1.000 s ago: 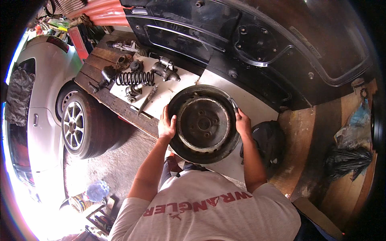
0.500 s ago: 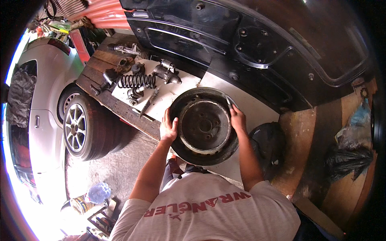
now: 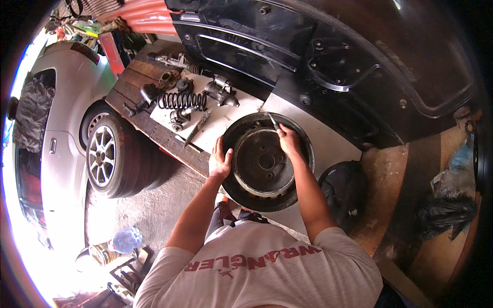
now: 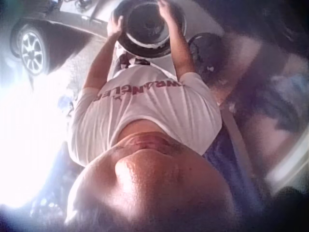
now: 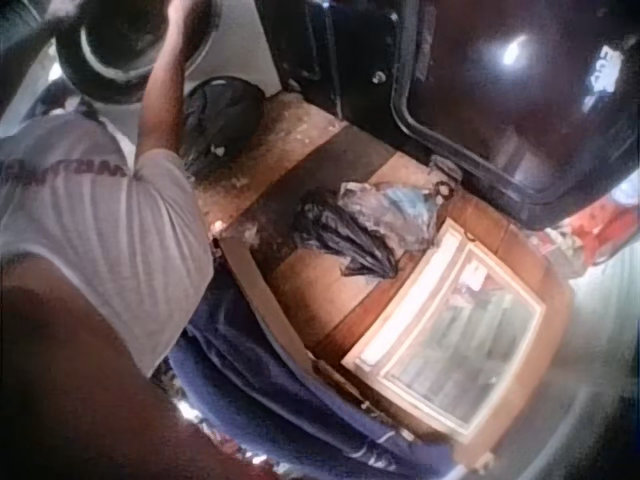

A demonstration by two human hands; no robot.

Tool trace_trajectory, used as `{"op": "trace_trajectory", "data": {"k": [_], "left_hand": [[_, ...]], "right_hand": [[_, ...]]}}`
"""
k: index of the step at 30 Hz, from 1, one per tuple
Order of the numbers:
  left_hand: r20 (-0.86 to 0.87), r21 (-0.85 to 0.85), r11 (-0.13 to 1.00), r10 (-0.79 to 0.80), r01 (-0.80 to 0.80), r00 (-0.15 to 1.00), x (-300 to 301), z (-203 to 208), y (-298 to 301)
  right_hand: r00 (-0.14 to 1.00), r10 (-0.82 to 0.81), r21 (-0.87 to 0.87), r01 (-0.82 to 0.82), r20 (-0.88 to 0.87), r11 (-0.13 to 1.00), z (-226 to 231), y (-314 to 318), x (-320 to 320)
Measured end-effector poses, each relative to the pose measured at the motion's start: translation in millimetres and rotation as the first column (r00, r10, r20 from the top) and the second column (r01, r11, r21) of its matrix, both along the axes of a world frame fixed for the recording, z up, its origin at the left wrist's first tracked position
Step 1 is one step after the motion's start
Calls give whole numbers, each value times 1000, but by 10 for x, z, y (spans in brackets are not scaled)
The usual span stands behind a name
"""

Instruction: The person uses a small brush to scrub the inside surface of a brake drum placed on a workbench. They rotate the drum and continue scrubbing different areas with the brush throughout the clip.

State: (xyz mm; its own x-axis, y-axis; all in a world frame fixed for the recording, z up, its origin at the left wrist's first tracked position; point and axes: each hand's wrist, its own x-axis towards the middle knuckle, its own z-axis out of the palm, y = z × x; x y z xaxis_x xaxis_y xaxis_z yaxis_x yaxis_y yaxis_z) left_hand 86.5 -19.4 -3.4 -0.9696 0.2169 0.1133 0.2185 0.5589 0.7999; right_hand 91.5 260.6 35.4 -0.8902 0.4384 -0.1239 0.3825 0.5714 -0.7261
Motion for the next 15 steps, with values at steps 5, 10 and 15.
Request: {"op": "trace_trajectory", "data": {"k": [5,10,15], "left_hand": [[18,8,1000,4,-4,1000,8,92,28],[10,13,1000,5,-5,1000,27,105,35],[21,4,1000,2,-3,1000,31,93,8]], "right_hand": [[995,-102,99,104,-22,990,27,456,569],[972,-225,-2,226,64,974,-121,696,1017],[996,-90,58,90,-11,994,96,285,465]]}}
